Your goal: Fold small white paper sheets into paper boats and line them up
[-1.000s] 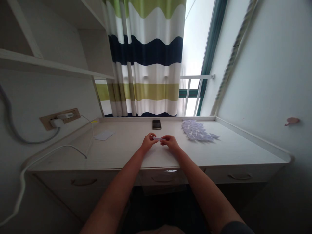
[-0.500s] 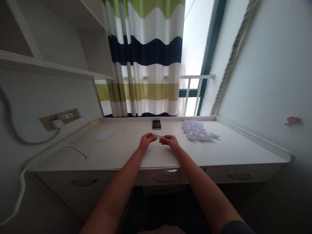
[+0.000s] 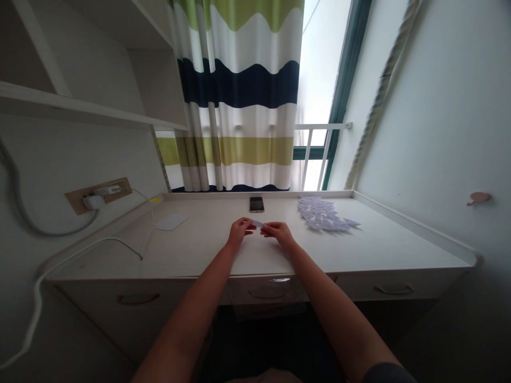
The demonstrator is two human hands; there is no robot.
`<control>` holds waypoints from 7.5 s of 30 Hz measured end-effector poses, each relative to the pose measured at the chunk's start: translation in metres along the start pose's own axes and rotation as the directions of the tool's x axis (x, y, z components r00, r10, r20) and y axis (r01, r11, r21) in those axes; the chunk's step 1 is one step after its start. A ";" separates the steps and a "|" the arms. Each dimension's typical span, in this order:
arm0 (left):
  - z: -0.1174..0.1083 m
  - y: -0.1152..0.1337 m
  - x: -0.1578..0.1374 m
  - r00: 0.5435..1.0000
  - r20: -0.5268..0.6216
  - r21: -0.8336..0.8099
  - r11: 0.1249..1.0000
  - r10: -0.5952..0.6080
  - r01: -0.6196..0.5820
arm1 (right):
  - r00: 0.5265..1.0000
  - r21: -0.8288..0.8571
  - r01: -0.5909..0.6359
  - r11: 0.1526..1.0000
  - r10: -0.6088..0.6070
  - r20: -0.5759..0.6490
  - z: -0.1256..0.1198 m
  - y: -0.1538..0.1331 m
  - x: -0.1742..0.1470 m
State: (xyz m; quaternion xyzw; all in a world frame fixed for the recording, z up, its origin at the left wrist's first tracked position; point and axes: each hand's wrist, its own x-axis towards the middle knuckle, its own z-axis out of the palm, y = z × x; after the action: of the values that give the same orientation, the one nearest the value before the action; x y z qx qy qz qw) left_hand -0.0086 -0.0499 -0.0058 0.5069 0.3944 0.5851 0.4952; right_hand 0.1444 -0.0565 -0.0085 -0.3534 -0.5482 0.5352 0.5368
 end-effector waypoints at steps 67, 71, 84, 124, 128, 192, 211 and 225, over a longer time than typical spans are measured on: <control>0.002 -0.003 -0.005 0.923 0.369 -0.072 0.987 -0.106 0.142 | 0.968 0.089 -0.138 0.986 0.116 0.222 -0.004 0.012 0.005; 0.001 -0.003 -0.004 0.925 0.370 -0.098 0.987 -0.086 0.131 | 0.971 0.071 -0.137 0.988 0.120 0.209 -0.003 0.009 0.003; 0.001 -0.008 -0.001 0.934 0.346 -0.083 0.989 -0.084 0.119 | 0.996 -0.395 0.075 0.916 -0.050 0.075 -0.001 0.010 0.001; 0.004 0.003 -0.009 0.870 0.472 -0.156 0.958 -0.142 0.241 | 0.955 0.126 -0.253 0.959 0.227 0.190 0.001 0.000 -0.003; 0.004 0.004 -0.009 0.876 0.458 -0.147 0.958 -0.153 0.245 | 0.955 0.126 -0.239 0.963 0.210 0.209 0.000 0.000 -0.003; 0.002 0.001 -0.005 0.920 0.355 -0.162 0.959 -0.164 0.233 | 0.984 0.001 -0.171 0.985 0.171 0.041 0.000 0.001 -0.003; 0.050 0.029 0.039 0.927 0.351 -0.089 0.981 -0.129 0.170 | 0.987 0.008 -0.156 0.988 0.155 0.047 -0.038 -0.052 0.010; 0.157 0.032 0.146 0.905 0.383 -0.005 0.979 -0.184 0.202 | 0.953 -0.161 -0.094 0.982 0.042 -0.300 -0.156 -0.113 0.075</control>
State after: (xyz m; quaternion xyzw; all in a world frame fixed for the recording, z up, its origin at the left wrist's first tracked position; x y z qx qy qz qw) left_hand 0.1410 0.0807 0.0821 0.5580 0.3261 0.4324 0.6287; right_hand 0.3035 0.0283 0.0936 -0.4935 -0.4938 0.4450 0.5609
